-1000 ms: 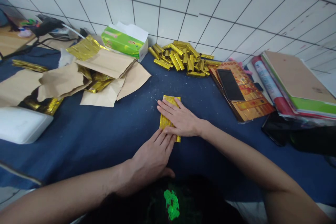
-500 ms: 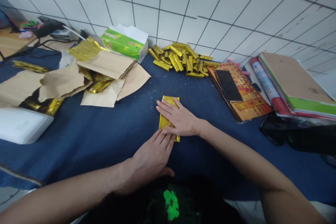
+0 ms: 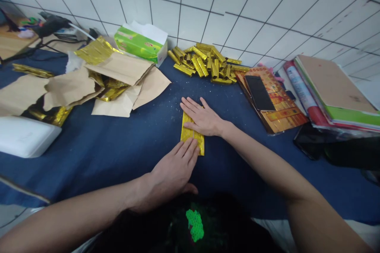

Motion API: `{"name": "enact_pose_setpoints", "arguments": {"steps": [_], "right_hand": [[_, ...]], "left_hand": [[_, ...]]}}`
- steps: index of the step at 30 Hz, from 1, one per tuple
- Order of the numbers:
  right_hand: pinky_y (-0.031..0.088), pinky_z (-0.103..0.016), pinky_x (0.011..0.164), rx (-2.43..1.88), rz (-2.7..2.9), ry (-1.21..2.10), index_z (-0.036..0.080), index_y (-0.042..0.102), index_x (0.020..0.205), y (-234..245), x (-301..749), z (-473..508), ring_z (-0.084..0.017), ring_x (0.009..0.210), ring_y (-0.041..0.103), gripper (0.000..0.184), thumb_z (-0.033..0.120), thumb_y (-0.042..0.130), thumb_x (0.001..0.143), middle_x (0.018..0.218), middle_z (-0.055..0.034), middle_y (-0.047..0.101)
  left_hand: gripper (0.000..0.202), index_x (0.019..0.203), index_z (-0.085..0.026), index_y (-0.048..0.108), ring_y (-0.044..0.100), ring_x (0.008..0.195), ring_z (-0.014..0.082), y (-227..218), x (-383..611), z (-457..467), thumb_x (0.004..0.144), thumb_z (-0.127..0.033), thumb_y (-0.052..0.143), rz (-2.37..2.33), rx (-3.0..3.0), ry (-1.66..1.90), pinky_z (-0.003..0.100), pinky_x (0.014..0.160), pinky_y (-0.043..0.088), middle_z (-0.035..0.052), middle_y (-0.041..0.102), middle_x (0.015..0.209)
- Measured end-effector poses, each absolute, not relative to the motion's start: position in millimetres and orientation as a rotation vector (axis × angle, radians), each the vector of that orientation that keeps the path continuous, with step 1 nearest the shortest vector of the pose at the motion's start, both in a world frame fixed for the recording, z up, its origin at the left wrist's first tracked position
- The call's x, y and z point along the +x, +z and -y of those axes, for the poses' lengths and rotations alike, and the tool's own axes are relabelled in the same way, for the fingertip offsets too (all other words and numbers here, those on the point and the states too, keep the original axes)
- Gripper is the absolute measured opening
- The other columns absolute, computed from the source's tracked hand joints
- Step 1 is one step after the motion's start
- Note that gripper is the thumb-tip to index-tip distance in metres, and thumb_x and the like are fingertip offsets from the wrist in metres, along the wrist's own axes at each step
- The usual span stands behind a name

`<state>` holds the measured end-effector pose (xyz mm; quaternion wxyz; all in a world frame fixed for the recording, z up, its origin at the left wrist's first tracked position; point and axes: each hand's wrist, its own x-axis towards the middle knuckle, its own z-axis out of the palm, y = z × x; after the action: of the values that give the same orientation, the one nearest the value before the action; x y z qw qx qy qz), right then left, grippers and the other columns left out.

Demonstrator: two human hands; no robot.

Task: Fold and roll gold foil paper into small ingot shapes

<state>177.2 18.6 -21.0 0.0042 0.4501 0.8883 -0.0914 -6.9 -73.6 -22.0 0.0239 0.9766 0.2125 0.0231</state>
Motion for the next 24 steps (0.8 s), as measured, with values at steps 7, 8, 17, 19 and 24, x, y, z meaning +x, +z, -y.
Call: {"name": "enact_pose_setpoints", "arguments": {"steps": [7,8,17,19,24], "right_hand": [[0.013,-0.057,0.106,1.398,-2.801,-0.187,0.013,0.02,0.141,-23,177,-18,-0.026,0.136,0.014,0.072,0.06,0.022,0.086,0.149,-0.0117,0.016],[0.013,-0.057,0.106,1.398,-2.795,-0.181,0.013,0.02,0.141,-23,177,-18,-0.026,0.136,0.014,0.072,0.06,0.022,0.086,0.149,-0.0118,0.017],[0.011,-0.056,0.107,1.408,-2.772,-0.202,0.013,0.02,0.141,-21,175,-18,-0.027,0.137,0.013,0.072,0.06,0.022,0.086,0.149,-0.0113,0.016],[0.011,-0.056,0.107,1.41,-2.772,-0.219,0.014,0.019,0.141,-21,175,-17,-0.027,0.137,0.013,0.072,0.06,0.023,0.086,0.149,-0.011,0.016],[0.008,-0.057,0.107,1.417,-2.785,-0.288,0.015,0.018,0.141,-18,177,-19,-0.027,0.137,0.012,0.073,0.061,0.022,0.085,0.149,-0.0114,0.016]], "left_hand": [[0.095,0.129,-0.005,0.039,0.035,0.126,0.0326,-14,2,69,0.065,-0.074,0.047,-0.667,2.984,0.085,0.042,0.104,0.025,0.0213,0.042,0.134],[0.096,0.13,-0.004,0.039,0.032,0.128,0.0327,-15,2,69,0.065,-0.075,0.045,-0.655,2.988,0.09,0.042,0.105,0.023,0.0218,0.039,0.136],[0.104,0.135,0.002,0.026,0.02,0.133,0.0339,-24,-6,78,0.067,-0.076,0.04,-0.523,2.972,0.082,0.043,0.108,0.016,0.0241,0.024,0.143],[0.103,0.136,0.001,0.025,0.019,0.133,0.0338,-25,-7,78,0.068,-0.075,0.041,-0.513,2.967,0.094,0.044,0.108,0.015,0.0235,0.024,0.144],[0.103,0.135,0.001,0.027,0.019,0.134,0.0338,-24,-6,78,0.067,-0.075,0.041,-0.517,2.961,0.096,0.044,0.107,0.016,0.0239,0.024,0.143]]}}
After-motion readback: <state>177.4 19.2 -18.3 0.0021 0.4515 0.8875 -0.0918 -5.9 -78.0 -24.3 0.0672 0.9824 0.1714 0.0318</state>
